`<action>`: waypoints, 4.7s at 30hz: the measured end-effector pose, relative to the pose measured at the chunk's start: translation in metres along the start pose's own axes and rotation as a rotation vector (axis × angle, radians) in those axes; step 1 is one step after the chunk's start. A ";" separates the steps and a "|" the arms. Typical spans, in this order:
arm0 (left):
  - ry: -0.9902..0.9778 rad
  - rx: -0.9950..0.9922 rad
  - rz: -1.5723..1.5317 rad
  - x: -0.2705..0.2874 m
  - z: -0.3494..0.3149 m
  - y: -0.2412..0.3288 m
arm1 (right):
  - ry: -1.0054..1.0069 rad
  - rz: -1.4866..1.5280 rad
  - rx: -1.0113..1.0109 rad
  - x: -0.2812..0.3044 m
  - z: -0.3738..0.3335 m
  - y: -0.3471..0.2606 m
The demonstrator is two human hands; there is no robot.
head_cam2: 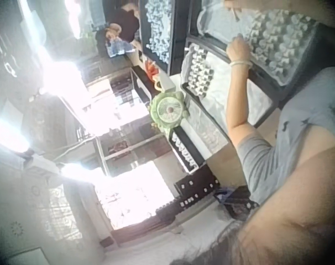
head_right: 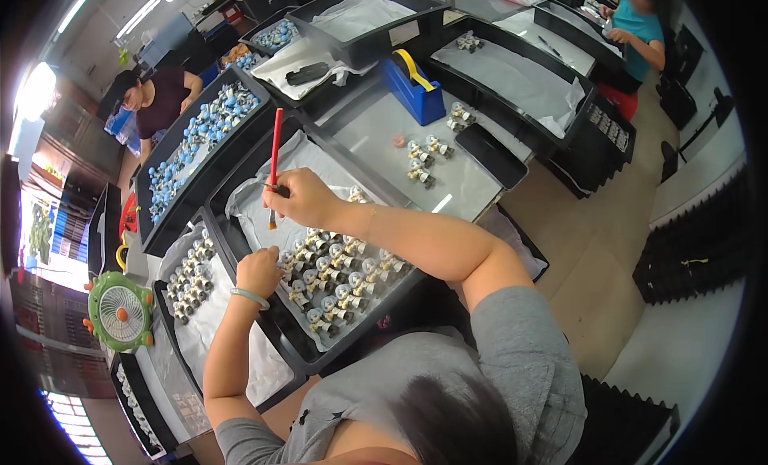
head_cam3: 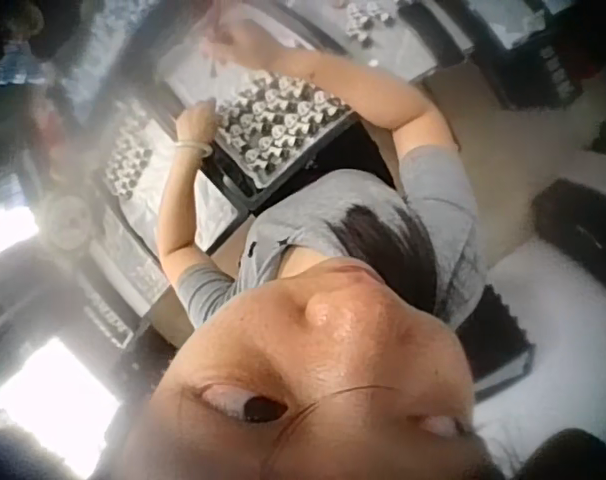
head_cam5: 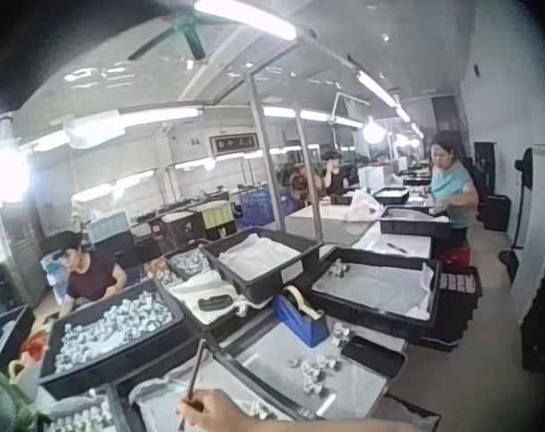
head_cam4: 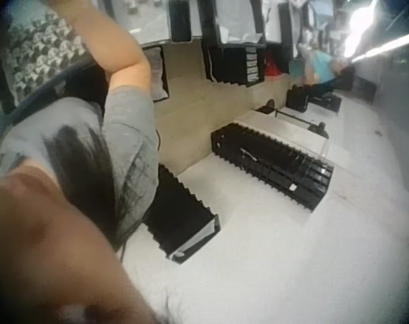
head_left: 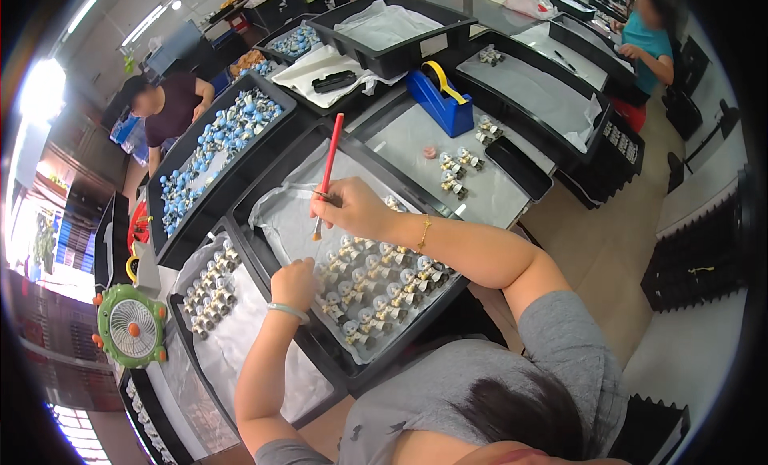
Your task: The person paints small figurines with a red-handled brush in a workshop setting. They pick up each figurine from a tray, apply paint to specific details, and place the finished items into a separate tray. The process is repeated continuously throughout the clip.
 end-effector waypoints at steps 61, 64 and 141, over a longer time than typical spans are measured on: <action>-0.066 0.635 -2.159 0.016 -0.097 0.016 | 0.109 -0.185 -0.131 0.010 0.010 0.059; -0.044 0.639 -2.147 0.018 -0.098 0.017 | 0.085 -0.188 -0.099 0.009 0.011 0.060; 0.513 0.235 -1.685 0.050 -0.099 -0.010 | -0.094 0.008 0.103 -0.048 -0.038 -0.010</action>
Point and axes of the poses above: each hand's wrist, its own z-axis towards the middle knuckle, its own x-axis out of the back of the hand, y = z × x, the point moved 3 cm from there along z, towards the middle knuckle, and after that the axes turned 14 degrees about y, right-handed, at the moved point
